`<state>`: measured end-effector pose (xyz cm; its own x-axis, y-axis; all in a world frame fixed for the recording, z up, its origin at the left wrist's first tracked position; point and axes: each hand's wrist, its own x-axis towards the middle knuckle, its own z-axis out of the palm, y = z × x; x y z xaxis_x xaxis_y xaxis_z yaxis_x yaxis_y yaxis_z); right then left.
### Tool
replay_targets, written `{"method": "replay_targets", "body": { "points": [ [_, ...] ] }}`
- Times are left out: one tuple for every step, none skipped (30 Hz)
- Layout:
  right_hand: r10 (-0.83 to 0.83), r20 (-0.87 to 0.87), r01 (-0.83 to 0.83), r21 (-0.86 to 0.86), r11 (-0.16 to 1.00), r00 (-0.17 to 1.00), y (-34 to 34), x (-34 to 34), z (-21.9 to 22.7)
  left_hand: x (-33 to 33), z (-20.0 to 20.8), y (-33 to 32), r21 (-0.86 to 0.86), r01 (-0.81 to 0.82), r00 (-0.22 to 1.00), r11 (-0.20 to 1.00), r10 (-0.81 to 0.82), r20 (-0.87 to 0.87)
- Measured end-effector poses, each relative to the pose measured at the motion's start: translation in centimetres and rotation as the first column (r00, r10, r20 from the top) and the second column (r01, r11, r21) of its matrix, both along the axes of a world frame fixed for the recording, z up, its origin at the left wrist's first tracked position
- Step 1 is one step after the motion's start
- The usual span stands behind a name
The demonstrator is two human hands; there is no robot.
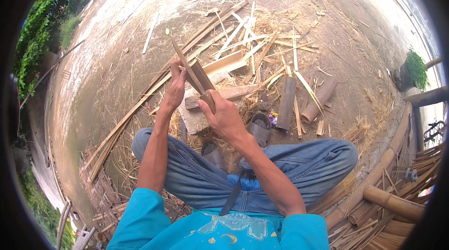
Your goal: The person sits on the ground and uses a machete to split a bamboo tube into smaller strips. They repeatedly strike the bamboo against a wooden block to separate the pieces and then arrange the resulting strips on the ground.
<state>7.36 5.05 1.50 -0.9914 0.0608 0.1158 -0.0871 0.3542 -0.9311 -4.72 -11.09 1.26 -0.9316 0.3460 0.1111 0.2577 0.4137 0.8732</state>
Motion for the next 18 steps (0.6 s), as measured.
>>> {"method": "replay_targets", "body": {
  "points": [
    [0.001, 0.004, 0.0, -0.004, 1.0, 1.0, 0.0, 0.0, 0.0, 0.1, 0.0, 0.0, 0.007, -0.007, 1.0, 1.0, 0.007, 0.009],
    [0.001, 0.008, -0.001, -0.007, 1.0, 1.0, 0.0, 0.0, 0.0, 0.1, 0.1, 0.0, 0.014, -0.013, 1.0, 1.0, 0.013, 0.019],
    [0.001, 0.012, -0.001, -0.01, 1.0, 1.0, 0.0, 0.1, 0.0, 0.2, 0.1, 0.1, 0.021, -0.02, 0.999, 1.0, 0.019, 0.029],
    [0.003, 0.016, -0.003, -0.01, 1.0, 1.0, 0.0, 0.1, 0.1, 0.2, 0.0, 0.1, 0.021, -0.018, 0.999, 1.0, 0.017, 0.031],
    [0.004, 0.021, -0.004, -0.01, 1.0, 1.0, 0.1, 0.1, 0.3, 0.1, -0.1, 0.0, 0.02, -0.016, 0.999, 1.0, 0.015, 0.033],
    [0.007, 0.025, -0.007, -0.01, 1.0, 1.0, 0.1, 0.1, 0.4, 0.0, -0.2, -0.1, 0.019, -0.015, 0.999, 1.0, 0.014, 0.035],
    [0.006, 0.017, -0.006, 0.003, 1.0, 1.0, 0.1, 0.1, 0.4, -0.1, -0.3, -0.2, 0.014, -0.011, 1.0, 1.0, 0.01, 0.017],
    [0.005, 0.009, -0.005, 0.016, 1.0, 1.0, 0.1, 0.1, 0.4, -0.2, -0.5, -0.3, 0.008, -0.007, 1.0, 1.0, 0.007, -0.002],
    [0.004, 0.001, -0.004, 0.029, 1.0, 1.0, 0.0, 0.1, 0.3, -0.3, -0.7, -0.4, 0.003, -0.003, 1.0, 1.0, 0.003, -0.019],
    [-0.003, 0.002, 0.003, 0.034, 0.999, 1.0, 0.0, 0.0, 0.3, -0.4, -0.8, -0.6, -0.008, 0.007, 1.0, 1.0, -0.007, -0.001],
    [-0.01, 0.002, 0.01, 0.038, 0.999, 1.0, -0.2, 0.0, 0.3, -0.6, -0.8, -0.8, -0.019, 0.016, 1.0, 1.0, -0.016, 0.016],
    [-0.019, 0.003, 0.019, 0.042, 0.999, 1.0, -0.3, 0.0, 0.4, -0.5, -0.5, -0.8, -0.03, 0.027, 0.999, 0.999, -0.026, 0.035],
    [-0.01, 0.052, 0.008, 0.041, 0.999, 0.999, -0.3, 0.0, 0.8, -0.4, -0.1, -0.6, 0.016, -0.033, 0.999, 0.999, 0.033, -0.027],
    [-0.002, 0.101, -0.002, 0.038, 0.999, 0.995, -0.2, 0.0, 1.3, 0.0, 0.2, -0.3, 0.065, -0.089, 0.992, 0.994, 0.094, -0.086],
    [0.008, 0.148, -0.013, 0.035, 0.999, 0.989, -0.1, 0.0, 2.0, 0.5, 1.6, 0.3, 0.116, -0.142, 0.977, 0.983, 0.158, -0.143],
    [0.029, 0.167, -0.032, 0.017, 0.999, 0.986, 0.1, -0.2, 2.5, 0.8, 3.4, 1.0, 0.172, -0.188, 0.954, 0.967, 0.222, -0.202],
    [0.045, 0.187, -0.046, 0.002, 0.999, 0.981, 0.4, -0.4, 2.8, 0.4, 6.5, 1.3, 0.23, -0.161, 0.916, 0.96, 0.232, -0.328],
    [0.048, 0.222, -0.048, -0.005, 0.999, 0.974, 0.7, -0.3, 2.8, -0.2, 9.3, 1.7, 0.284, -0.123, 0.86, 0.951, 0.245, -0.447]
  ]
}}
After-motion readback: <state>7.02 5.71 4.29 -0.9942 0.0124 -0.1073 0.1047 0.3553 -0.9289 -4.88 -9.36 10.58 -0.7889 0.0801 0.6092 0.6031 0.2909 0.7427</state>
